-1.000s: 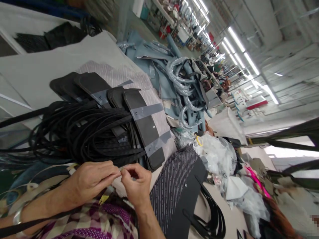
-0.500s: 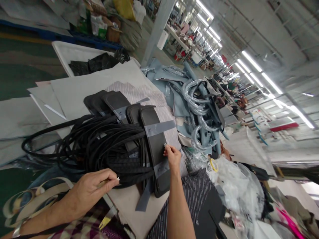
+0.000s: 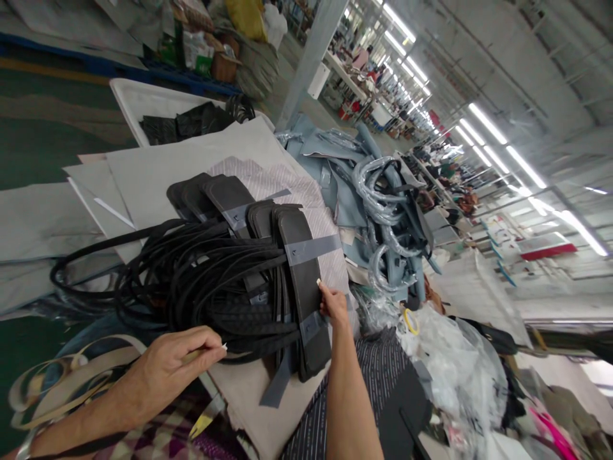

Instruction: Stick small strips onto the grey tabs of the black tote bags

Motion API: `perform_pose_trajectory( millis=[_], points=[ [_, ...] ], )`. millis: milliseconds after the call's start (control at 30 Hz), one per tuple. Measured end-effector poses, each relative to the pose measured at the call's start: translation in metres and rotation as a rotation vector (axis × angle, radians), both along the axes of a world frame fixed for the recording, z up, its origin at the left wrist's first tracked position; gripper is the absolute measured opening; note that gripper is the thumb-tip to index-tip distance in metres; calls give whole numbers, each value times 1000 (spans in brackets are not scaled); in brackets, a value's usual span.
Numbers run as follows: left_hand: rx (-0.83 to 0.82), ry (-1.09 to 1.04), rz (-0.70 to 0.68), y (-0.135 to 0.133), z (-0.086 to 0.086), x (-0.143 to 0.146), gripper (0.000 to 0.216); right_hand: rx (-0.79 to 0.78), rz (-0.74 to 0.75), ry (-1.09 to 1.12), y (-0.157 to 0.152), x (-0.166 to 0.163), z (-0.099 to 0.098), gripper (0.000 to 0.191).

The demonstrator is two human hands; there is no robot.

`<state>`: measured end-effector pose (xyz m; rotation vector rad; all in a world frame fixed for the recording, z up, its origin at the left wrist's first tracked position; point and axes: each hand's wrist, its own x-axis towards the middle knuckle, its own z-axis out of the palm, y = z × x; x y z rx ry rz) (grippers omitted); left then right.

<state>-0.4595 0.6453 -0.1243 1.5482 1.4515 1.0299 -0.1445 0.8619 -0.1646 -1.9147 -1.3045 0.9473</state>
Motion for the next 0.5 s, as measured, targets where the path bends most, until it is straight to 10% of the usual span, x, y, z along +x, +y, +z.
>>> perform_pose_trajectory(
  millis=[133,333,500],
  points=[
    [-4,-4,-37,-4,11,-6,29,161,5,-49,-55,-4,13,43],
    [-77,-2,-94,-12,17,-11,32,555,830,-500,-152,-27,10,38],
    [-115,32,-199,-22,25,-6,32,743,826,-522,-160,-37,3,28]
  ],
)
